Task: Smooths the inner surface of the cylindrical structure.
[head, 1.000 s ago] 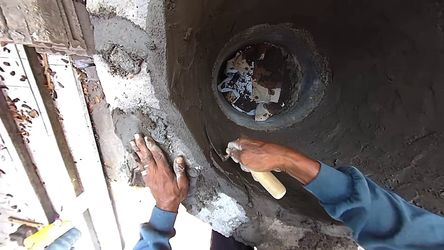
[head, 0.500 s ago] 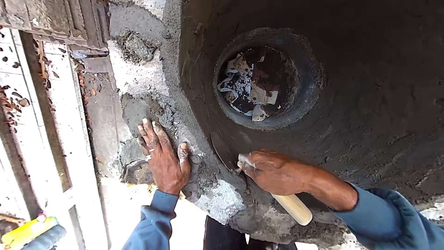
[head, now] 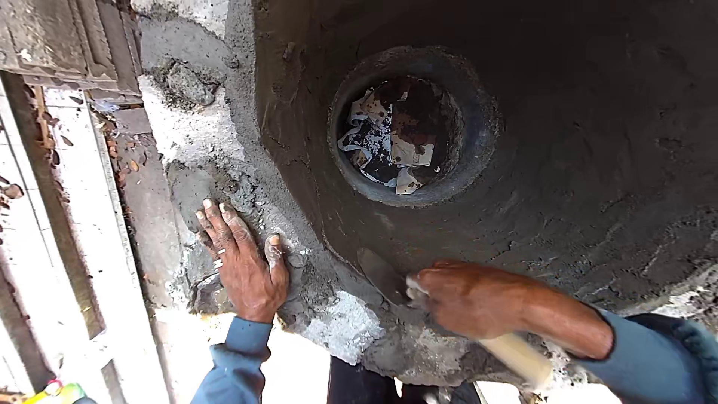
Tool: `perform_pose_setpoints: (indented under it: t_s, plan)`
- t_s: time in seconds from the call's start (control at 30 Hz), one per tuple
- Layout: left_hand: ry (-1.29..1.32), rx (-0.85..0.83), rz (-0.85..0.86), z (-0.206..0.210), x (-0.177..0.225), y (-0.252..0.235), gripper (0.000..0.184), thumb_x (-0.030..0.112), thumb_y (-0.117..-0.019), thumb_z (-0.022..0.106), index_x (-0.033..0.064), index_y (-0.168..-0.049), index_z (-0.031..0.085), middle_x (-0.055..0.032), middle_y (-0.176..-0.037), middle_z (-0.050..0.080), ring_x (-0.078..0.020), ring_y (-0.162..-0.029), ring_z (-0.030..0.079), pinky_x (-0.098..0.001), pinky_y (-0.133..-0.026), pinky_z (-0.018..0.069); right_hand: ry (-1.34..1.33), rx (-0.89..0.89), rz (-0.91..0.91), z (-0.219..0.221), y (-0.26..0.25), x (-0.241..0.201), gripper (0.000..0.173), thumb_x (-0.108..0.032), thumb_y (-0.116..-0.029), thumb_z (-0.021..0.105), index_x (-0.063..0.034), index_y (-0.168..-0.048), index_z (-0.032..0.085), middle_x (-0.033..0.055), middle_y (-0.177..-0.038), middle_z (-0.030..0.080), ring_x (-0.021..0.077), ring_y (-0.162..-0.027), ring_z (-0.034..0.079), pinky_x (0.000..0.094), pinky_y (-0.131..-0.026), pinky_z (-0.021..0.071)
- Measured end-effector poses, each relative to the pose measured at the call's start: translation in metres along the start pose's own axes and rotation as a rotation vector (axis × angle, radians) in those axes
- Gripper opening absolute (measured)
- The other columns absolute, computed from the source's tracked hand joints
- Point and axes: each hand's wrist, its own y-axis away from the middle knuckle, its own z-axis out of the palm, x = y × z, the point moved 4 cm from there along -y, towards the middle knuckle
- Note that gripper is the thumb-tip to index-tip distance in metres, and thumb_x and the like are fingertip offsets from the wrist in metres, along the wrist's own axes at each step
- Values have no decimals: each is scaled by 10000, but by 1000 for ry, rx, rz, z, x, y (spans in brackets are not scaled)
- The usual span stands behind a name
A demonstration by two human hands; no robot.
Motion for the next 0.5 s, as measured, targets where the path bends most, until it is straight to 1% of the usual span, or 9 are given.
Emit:
perform_pose_setpoints:
  t_s: [0.07, 0.13, 0.17, 0.23, 0.3, 0.4, 0.5]
  plan:
    - [6, -2, 3, 1, 0, 0, 893, 587, -1021, 197, -115, -1572, 212, -334, -1646, 166, -497, -1538, 158, -628, -1247, 119, -36, 30, 61, -7, 2, 18, 302, -269, -1095, 446, -53, -984, 624, 118, -799, 570, 279, -753, 591, 488, -661, 460]
    - [6, -4, -4, 1, -1, 1, 897, 594, -1021, 202, -112, -1575, 205, -335, -1647, 158, -497, -1538, 155, -630, -1243, 128, -126, 94, 96, -15, -6, 23, 322, -281, -1115, 389, -66, -1028, 613, 93, -802, 555, 227, -706, 571, 436, -651, 471]
    - [3, -7, -9, 1, -1, 2, 900, 596, -1019, 205, -111, -1576, 205, -334, -1648, 157, -497, -1538, 155, -632, -1240, 135, -193, 140, 84, -20, -14, 21, 336, -288, -1119, 379, -72, -1026, 618, 77, -796, 551, 198, -686, 555, 406, -644, 465]
    - [1, -4, -10, 1, -1, 2, 906, 602, -1019, 207, -113, -1575, 204, -332, -1648, 161, -497, -1538, 157, -635, -1238, 138, -288, 222, 18, -30, -35, 8, 359, -302, -1119, 375, -89, -978, 627, 45, -761, 547, 148, -643, 533, 354, -613, 445]
    - [5, -3, -6, 1, -2, 2, 905, 602, -1020, 200, -112, -1578, 194, -326, -1651, 158, -493, -1541, 149, -635, -1244, 125, -292, 261, -51, -41, -56, -10, 338, -274, -1109, 398, -82, -944, 622, 45, -733, 537, 139, -606, 521, 337, -583, 441]
    - [2, -12, -15, 2, -3, 2, 919, 618, -1014, 198, -104, -1583, 186, -320, -1656, 149, -486, -1545, 141, -631, -1245, 123, -150, 256, -14, -50, -69, -33, 311, -247, -1081, 446, -76, -876, 605, 74, -724, 546, 182, -625, 551, 373, -571, 441]
    - [4, -16, -21, 2, -3, 1, 905, 605, -1019, 194, -101, -1585, 181, -321, -1656, 144, -485, -1546, 142, -624, -1246, 130, -104, 164, 49, -41, -78, -26, 299, -221, -1066, 459, -55, -863, 602, 87, -733, 542, 196, -637, 540, 392, -582, 433]
